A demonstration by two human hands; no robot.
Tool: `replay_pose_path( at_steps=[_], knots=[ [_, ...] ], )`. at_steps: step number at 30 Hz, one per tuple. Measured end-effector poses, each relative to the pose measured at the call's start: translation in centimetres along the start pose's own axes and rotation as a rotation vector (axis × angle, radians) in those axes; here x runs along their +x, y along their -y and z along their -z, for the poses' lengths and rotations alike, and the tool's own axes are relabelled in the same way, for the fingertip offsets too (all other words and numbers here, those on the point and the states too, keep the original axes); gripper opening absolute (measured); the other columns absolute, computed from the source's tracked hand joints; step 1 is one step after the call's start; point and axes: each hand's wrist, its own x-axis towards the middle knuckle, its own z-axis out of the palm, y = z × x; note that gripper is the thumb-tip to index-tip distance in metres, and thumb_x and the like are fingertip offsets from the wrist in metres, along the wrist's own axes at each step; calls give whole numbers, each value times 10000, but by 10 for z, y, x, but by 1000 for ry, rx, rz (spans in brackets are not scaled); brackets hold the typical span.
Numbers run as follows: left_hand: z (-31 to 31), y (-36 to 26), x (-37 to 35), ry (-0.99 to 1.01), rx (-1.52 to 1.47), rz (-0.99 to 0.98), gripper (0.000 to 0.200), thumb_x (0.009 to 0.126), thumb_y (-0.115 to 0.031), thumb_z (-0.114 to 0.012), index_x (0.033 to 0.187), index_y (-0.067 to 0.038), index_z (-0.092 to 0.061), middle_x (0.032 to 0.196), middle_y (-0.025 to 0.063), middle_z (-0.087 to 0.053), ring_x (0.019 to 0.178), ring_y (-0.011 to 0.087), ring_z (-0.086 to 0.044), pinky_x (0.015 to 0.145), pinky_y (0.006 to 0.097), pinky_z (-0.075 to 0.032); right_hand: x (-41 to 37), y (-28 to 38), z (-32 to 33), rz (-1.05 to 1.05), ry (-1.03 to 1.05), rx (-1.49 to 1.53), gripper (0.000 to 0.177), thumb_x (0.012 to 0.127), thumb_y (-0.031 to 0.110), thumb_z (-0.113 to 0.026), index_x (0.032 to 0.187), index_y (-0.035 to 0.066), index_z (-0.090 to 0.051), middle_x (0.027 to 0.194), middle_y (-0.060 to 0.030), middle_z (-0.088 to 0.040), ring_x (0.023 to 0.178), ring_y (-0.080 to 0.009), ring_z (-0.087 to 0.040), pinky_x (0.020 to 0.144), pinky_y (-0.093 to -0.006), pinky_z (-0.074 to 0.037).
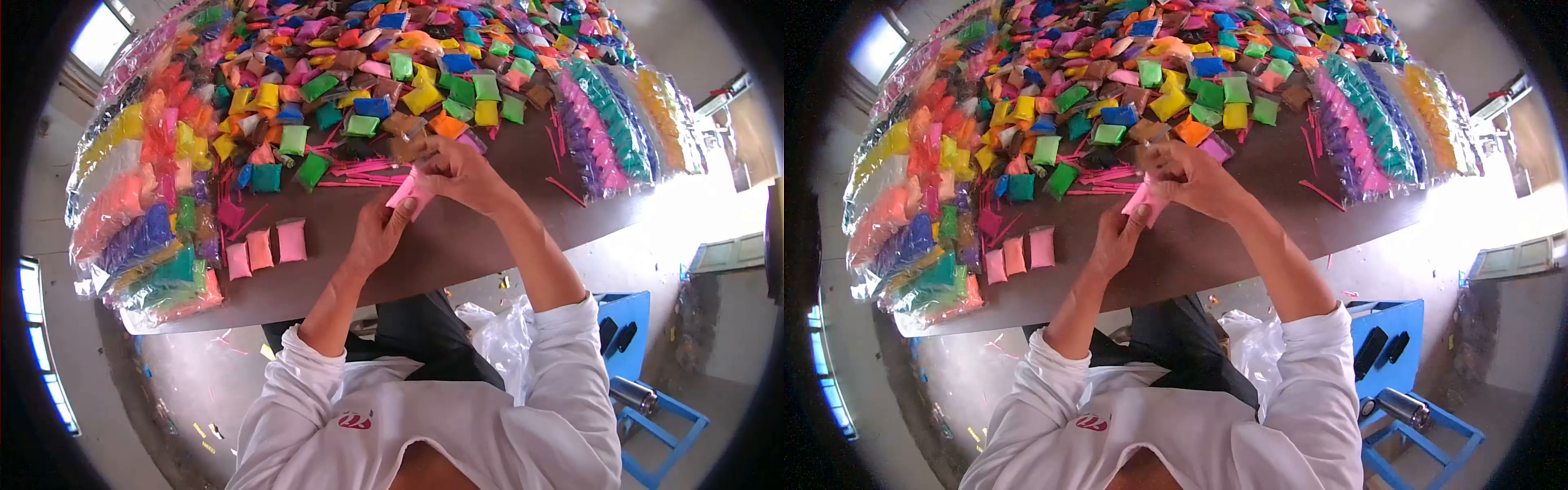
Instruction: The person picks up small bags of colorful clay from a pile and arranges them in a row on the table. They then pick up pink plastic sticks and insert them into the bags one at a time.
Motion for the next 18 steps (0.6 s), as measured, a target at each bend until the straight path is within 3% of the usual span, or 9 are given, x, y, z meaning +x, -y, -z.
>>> replay_pose_path(
  at_steps=[2, 4, 8, 11, 12, 16, 18],
  knots=[
    [2, 0, -4, 44, -14, 33, 410, 967, -397, -561, 953, 10, -608, 711, 21, -545, 666, 84, -464, 564, 275, -385, -13, 17, -4, -51, 11, 79, 266, 829, 144, -727, 1012, 27, -575, 852, 6, -576, 805, -67, -535, 709, -231, -441],
    [7, -5, -7, 108, -24, 93, 384, 967, -375, -569, 949, 5, -618, 717, 8, -549, 672, 73, -462, 567, 264, -382, -23, 4, -6, -83, 43, -93, 261, 829, 142, -728, 1004, 29, -571, 848, 4, -578, 812, -71, -544, 704, -234, -445],
    [1, 13, -6, 75, -316, -81, 326, 962, -328, -592, 936, -6, -636, 755, -8, -580, 703, 59, -488, 603, 239, -406, -48, -16, -25, -112, -61, -276, 240, 837, 148, -723, 968, 29, -560, 838, 15, -568, 826, -64, -552, 706, -238, -453],
    [6, 11, -4, 141, -440, -100, 301, 961, -309, -596, 930, -14, -646, 781, -13, -597, 726, 51, -507, 624, 232, -423, -61, -9, -58, -242, -207, 23, 207, 843, 110, -709, 913, -3, -550, 863, -25, -628, 858, -73, -581, 711, -243, -471],
    [8, 7, -7, 151, -457, -82, 298, 963, -306, -592, 926, -15, -648, 785, -13, -602, 731, 52, -514, 627, 234, -427, -63, -5, -66, -215, -263, -31, 207, 851, 127, -704, 915, -6, -558, 856, -21, -630, 851, -71, -580, 704, -245, -474],
    [3, 25, -13, 138, -439, -124, 313, 968, -301, -579, 908, -3, -651, 784, 8, -629, 711, 74, -528, 612, 256, -434, -63, 4, -84, -191, -359, -63, 231, 884, 194, -675, 932, -19, -599, 825, -5, -624, 809, -64, -572, 680, -242, -470],
    [2, 33, -14, 104, -276, -149, 334, 965, -310, -575, 906, 12, -640, 747, 74, -618, 678, 114, -526, 595, 291, -427, -63, 6, -84, -227, -321, -68, 246, 901, 219, -657, 946, -21, -622, 814, 5, -614, 787, -62, -558, 673, -239, -461]
  ],
)
